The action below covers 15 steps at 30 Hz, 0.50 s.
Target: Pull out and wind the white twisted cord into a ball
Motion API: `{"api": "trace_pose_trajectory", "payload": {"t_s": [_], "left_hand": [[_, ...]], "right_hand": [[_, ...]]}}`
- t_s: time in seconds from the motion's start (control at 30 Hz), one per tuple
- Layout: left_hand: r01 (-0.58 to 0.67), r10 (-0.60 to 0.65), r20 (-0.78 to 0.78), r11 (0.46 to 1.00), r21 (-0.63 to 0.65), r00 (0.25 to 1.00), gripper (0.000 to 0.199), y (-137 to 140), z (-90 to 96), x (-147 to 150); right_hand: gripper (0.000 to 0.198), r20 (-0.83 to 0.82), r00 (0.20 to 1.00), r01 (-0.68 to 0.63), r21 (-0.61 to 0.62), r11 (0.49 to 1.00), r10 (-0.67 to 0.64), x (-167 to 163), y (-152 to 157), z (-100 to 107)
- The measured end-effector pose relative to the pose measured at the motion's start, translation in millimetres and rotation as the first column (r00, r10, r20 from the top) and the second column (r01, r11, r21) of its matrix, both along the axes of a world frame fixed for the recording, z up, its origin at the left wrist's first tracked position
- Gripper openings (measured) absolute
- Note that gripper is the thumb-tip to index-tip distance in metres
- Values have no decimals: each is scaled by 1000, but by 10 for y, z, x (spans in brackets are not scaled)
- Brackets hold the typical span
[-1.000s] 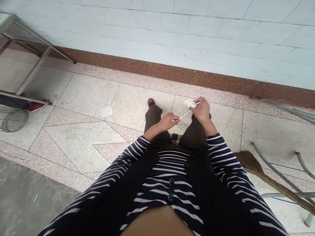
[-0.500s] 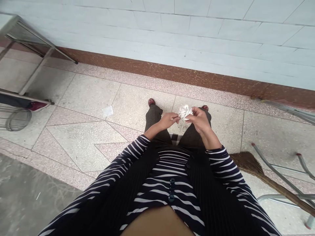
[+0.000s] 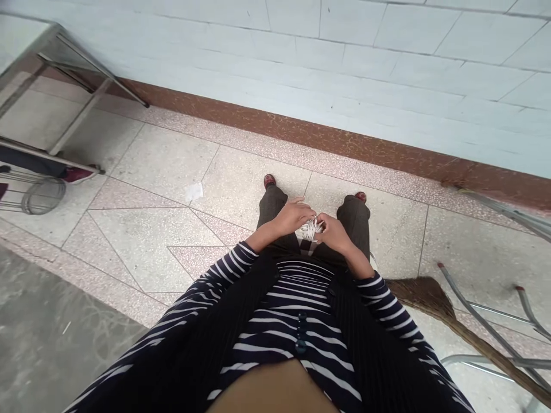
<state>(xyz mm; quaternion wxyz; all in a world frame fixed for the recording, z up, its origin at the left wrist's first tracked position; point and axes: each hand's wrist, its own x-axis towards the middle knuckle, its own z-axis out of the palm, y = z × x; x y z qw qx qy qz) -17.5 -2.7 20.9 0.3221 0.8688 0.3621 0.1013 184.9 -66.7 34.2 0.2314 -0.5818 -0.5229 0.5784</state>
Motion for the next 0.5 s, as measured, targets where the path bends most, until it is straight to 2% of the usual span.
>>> {"api": "trace_pose_trajectory", "payload": {"t_s": [0.1, 0.2, 0.3, 0.4, 0.47, 0.5], "left_hand": [[-82, 93, 83, 989, -127, 992, 23, -27, 3, 4], [-92, 118, 133, 978, -188, 984, 23, -142, 0, 39], [-56, 72, 94, 985, -162, 993, 25, -294, -21, 105], [-33, 36, 21, 991, -129, 999, 30, -372, -32, 147], [-51, 51, -4, 996, -71, 999, 32, -337, -10, 143], [-64, 63, -8, 998, -30, 998, 32, -294, 12, 135]], "right_hand": [[35, -195, 976, 77, -114, 991, -98, 56, -117, 280], [35, -253, 954, 131, -126, 983, -159, 105, -169, 564], [39, -230, 928, 303, 12, 953, -292, 166, -87, 705], [44, -169, 876, 481, 228, 847, -452, 299, 159, 667], [43, -18, 853, 496, 340, 799, -522, 388, 343, 556], [40, 98, 844, 457, 381, 804, -527, 411, 416, 483]]}}
